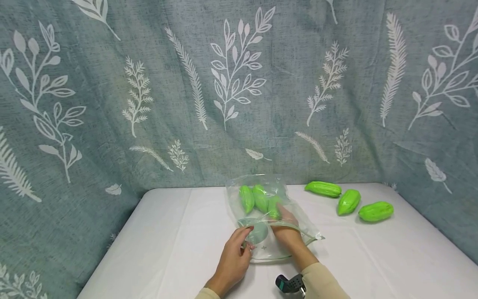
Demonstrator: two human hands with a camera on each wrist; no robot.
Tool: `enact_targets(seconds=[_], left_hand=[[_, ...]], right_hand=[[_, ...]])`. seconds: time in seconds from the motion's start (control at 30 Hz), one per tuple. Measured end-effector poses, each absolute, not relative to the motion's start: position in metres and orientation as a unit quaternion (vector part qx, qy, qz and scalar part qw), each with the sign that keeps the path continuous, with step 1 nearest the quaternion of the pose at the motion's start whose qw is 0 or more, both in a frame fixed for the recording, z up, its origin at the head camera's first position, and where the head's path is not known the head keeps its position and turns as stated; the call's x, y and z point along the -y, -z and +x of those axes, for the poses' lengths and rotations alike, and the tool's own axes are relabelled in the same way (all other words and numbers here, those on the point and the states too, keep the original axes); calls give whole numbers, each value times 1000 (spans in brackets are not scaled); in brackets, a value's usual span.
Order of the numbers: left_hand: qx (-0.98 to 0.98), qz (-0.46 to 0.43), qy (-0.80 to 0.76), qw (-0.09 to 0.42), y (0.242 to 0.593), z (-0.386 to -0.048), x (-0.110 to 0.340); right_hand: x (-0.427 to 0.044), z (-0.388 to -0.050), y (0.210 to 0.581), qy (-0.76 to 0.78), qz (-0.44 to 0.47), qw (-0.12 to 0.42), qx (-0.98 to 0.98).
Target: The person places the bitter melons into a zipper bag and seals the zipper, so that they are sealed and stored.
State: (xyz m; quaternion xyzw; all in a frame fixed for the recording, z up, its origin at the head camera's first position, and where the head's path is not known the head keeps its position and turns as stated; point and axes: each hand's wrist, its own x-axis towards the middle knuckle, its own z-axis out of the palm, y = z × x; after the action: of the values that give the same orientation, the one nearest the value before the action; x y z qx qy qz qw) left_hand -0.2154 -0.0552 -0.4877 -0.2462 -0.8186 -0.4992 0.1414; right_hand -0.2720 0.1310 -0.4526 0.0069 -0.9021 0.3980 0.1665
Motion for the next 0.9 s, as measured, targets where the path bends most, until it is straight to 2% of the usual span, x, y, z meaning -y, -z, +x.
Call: enact_targets(seconds=[0.47,0.63,0.73,0.83,0.9], left_hand=[[810,-257,505,147,488,-216,55],[810,-252,509,148,490,-217,54],[810,-251,511,141,491,-216,54],[810,-251,512,137,492,-217,54],[811,-250,511,138,492,-217,55]], right_hand=[[-129,-287,453,-352,7,191,916],[-131,-290,456,-376,-18,183,908],[-133,-291,463,-386,-15,202,900],[-136,-294,473,-372,9,245,895],[-136,-294,473,-367,16,247,897]])
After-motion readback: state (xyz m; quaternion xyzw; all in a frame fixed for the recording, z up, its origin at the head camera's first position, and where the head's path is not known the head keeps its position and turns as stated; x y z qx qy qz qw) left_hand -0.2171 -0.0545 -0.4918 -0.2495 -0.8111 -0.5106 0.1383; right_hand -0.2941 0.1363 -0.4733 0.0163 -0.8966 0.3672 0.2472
